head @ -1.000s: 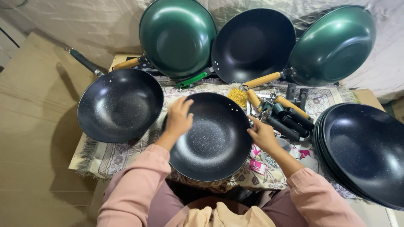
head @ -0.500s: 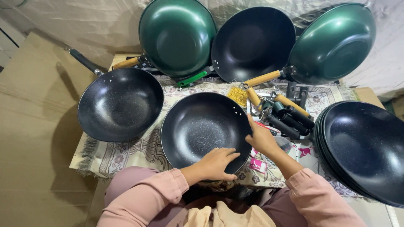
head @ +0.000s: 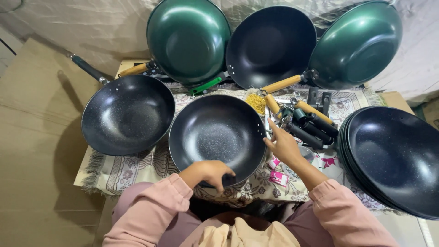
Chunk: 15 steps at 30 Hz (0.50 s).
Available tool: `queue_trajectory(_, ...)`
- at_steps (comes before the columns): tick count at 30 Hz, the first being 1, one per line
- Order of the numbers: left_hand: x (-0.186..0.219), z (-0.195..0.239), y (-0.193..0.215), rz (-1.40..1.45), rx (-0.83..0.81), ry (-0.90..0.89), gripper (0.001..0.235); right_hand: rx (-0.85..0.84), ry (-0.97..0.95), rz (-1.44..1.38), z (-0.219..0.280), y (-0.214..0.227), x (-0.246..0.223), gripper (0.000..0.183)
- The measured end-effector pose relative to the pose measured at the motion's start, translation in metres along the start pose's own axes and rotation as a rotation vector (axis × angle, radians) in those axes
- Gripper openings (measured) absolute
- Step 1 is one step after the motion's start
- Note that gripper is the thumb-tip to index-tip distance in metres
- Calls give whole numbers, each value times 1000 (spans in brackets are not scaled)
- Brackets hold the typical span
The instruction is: Assembling handles onto woks using a screwdriver and screws.
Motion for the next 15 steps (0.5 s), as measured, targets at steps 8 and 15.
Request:
queue_trajectory(8,-16,5,11,-33,-13,76,89,56,232,39,-2,-11,7,52)
queue_trajectory(15,23,17,40,102,161,-54,88,77,404,222,-3,-17,-5,36)
Point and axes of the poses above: each hand's wrist, its own z-axis away from the middle knuckle, its own y-axis out of the back of the hand, x = y × z, the point moved 10 cm from there along -z, towards the middle knuckle, and after that the axes turned 8 degrees about x, right-handed, at the moved point
